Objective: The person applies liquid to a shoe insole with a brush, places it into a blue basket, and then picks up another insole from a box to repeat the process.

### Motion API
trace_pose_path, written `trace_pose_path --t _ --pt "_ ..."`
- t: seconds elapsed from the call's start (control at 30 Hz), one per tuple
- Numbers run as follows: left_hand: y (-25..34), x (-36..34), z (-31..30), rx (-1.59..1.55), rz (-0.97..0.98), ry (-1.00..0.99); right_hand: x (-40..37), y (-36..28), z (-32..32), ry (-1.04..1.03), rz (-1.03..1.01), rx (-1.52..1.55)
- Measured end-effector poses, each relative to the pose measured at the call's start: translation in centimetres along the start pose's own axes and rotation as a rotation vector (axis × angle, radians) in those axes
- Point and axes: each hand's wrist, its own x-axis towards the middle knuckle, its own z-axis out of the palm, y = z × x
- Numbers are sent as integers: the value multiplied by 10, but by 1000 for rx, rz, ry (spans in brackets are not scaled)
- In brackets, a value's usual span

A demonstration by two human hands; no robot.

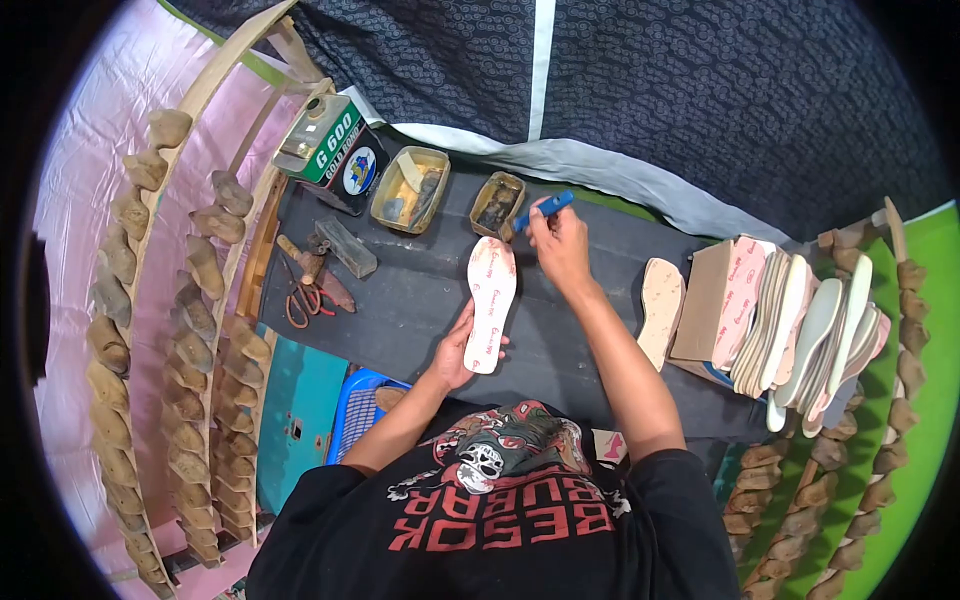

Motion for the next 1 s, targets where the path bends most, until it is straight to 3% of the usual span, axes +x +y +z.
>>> trace_pose_path --t 0.27,0.43,0.57,0.67,0.77,0.87,1.0 --pt "-29 6 18 63 -77 -101 -47 0 -29 -96 -37 -149" --pt "-39 8 27 113 -97 -105 -71 -9 -47 -175 -263 -303" --pt "-44 7 36 119 -140 -120 -70 -15 -69 -89 -74 -265" --pt "-51 8 39 119 -149 -125 -72 3 -72 -66 -170 -317" --pt "-56 9 34 123 -108 -123 -87 -16 -64 -160 -133 -217" --pt "-56 8 37 107 -82 -108 -102 -22 -57 -227 -197 -324" --pt "-56 4 35 95 -69 -110 -91 -17 -64 -182 -137 -346"
